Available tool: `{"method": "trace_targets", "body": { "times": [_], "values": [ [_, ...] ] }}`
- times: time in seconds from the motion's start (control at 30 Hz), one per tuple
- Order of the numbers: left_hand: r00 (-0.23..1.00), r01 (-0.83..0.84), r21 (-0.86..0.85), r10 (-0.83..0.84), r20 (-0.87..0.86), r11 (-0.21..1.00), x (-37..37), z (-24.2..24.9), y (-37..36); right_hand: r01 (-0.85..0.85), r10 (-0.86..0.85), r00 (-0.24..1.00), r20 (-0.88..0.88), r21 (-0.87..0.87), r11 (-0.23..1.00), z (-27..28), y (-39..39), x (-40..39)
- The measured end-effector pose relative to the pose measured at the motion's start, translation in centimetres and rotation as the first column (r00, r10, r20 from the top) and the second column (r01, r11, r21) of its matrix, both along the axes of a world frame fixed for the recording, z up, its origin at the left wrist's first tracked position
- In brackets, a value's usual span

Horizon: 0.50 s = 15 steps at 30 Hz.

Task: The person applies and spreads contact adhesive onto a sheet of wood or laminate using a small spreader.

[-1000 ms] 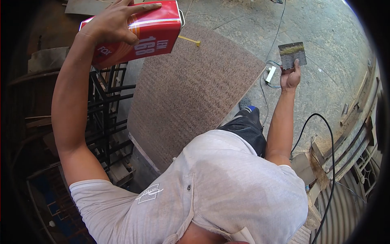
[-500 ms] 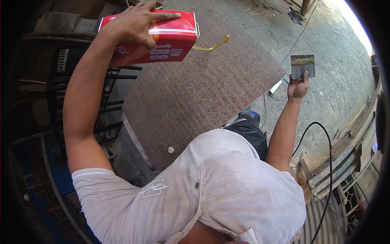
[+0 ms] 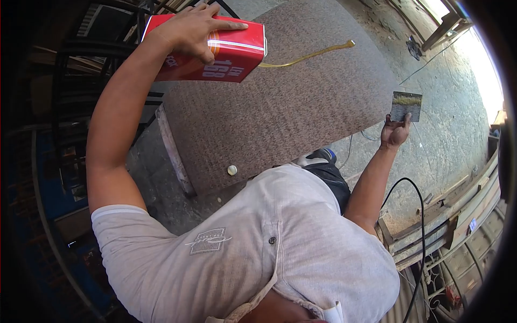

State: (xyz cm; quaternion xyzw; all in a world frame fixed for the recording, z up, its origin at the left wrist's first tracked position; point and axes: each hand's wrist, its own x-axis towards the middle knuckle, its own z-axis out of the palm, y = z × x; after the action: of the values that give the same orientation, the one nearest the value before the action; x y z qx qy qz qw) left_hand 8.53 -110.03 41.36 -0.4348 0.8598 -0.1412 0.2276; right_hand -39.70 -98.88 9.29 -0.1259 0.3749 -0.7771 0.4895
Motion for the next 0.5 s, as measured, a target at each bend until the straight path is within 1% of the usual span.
{"method": "trace_targets", "body": {
  "times": [0.03,0.07,0.13,0.27,0.33,0.37,0.43,0.5],
  "values": [
    [0.998,-0.049,0.021,0.049,0.028,0.999,0.9,0.3,1.1,-0.003,0.003,1.0,0.001,-0.007,1.0,0.5,0.6,0.9],
    [0.998,-0.063,0.026,0.063,0.024,0.998,1.6,0.3,1.7,-0.012,0.012,1.0,0.006,0.003,1.0,0.8,0.8,1.8],
    [0.988,-0.149,0.098,0.144,0.054,0.984,3.1,0.4,3.0,-0.023,0.023,1.0,0.004,0.016,1.0,1.3,1.2,3.4],
    [0.982,-0.182,0.064,0.179,0.053,0.981,6.6,0.2,6.4,-0.048,0.048,0.999,0.01,0.008,0.999,1.8,2.1,6.1],
    [0.968,-0.245,0.094,0.238,0.083,0.965,7.6,0.3,7.6,-0.067,0.067,0.998,0.015,0.007,0.998,2.5,2.3,7.7],
    [0.966,-0.254,0.097,0.247,0.083,0.962,8.5,-0.1,8.0,-0.073,0.073,0.997,0.024,0.003,0.997,2.7,2.4,8.3],
    [0.98,-0.189,0.012,0.188,0.071,0.982,10.7,-0.8,9.1,-0.092,0.092,0.996,0.014,0.0,0.996,2.1,2.6,8.8],
    [0.975,-0.212,0.002,0.211,0.065,0.977,12.4,-1.0,10.6,-0.101,0.101,0.995,-0.002,-0.025,0.995,2.0,3.0,9.6]
  ]
}}
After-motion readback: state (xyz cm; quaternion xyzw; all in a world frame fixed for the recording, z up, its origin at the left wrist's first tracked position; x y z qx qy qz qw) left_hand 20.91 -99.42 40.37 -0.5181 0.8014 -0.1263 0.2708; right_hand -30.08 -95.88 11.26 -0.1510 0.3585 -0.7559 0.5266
